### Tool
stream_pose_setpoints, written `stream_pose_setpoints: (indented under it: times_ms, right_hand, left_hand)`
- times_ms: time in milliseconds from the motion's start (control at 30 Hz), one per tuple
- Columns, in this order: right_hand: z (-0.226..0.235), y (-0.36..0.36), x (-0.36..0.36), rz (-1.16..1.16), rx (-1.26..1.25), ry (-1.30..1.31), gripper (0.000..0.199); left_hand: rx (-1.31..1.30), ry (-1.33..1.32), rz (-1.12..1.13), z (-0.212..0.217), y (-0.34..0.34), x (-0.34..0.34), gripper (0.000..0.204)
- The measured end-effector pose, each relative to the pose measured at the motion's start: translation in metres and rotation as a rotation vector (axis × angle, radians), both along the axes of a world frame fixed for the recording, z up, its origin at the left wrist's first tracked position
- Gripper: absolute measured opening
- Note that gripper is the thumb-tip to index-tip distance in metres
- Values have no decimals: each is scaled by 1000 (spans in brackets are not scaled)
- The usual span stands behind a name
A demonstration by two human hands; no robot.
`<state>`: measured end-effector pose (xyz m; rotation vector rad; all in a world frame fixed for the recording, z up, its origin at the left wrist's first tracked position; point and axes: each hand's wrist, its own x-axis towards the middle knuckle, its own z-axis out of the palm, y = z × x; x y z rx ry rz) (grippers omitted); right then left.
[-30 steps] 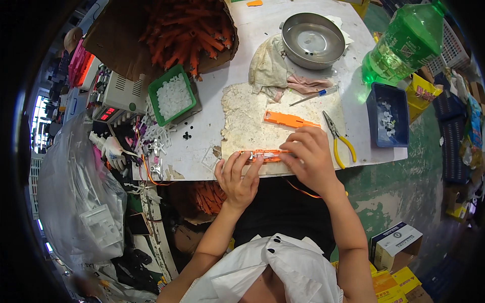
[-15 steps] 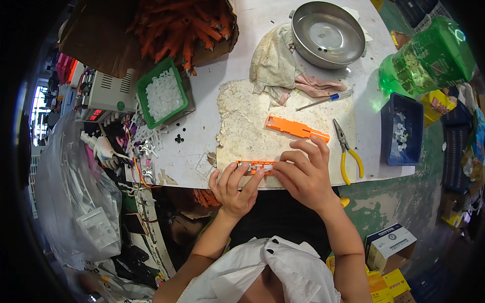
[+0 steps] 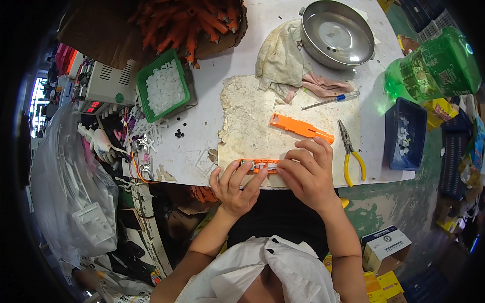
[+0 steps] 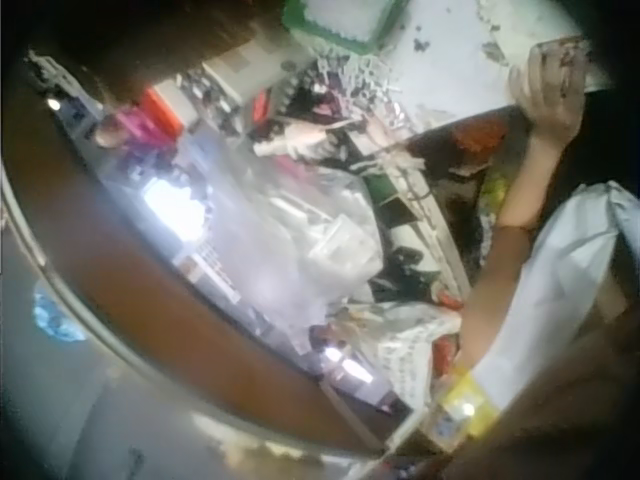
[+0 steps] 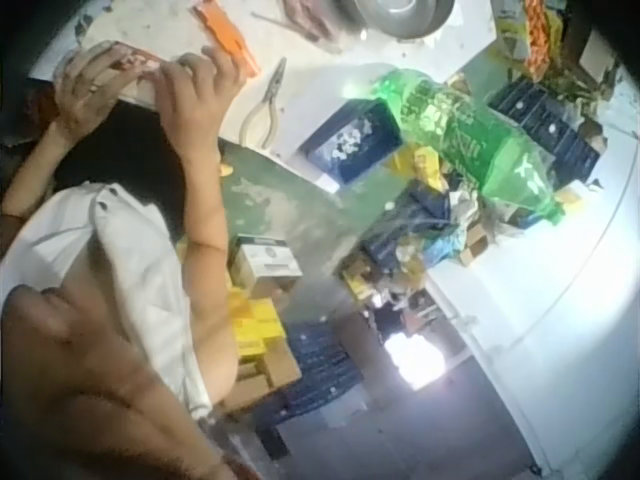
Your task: The person assembles small orange plastic components at a cluttered workbench. They insert small white and black pieces into the orange housing, use a screwdriver to tighten internal screws, and use pliers to adjust or remove parts. The person repeatedly handles the orange device, opening and closing it to fit the internal components.
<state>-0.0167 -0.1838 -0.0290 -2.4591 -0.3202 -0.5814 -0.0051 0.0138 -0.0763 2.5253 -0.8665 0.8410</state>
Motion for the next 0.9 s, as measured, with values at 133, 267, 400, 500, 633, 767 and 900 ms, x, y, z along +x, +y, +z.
stream_pose_setpoints:
  times_ms: [133,267,400,500,633,767,900]
  right_hand:
    - [0,0,0,2,5,-1,20]
    - [0,1,0,3,10,-3,19]
    - [0,0,1,6,27,-3,20]
    - [0,0,1,7,28,-7,20]
    - [0,-1,1,8,28,-10,20]
    - [-1,0,1,1,17,-20,19]
    - [1,2,0,-3,-2,-9,17]
  left_hand:
    - [5,-2,-1,0,1,0,32]
    - [4,-12,2,-1,0,0,32]
    - [6,-5,0,0,1,0,32]
    - [1,-6,0,-1,0,-1,32]
    - [-1,-1,0,-1,-1,0,32]
    - [-5,-4,-6,-1,0,0,30]
    - [-8,1,-6,-1,0,0,30]
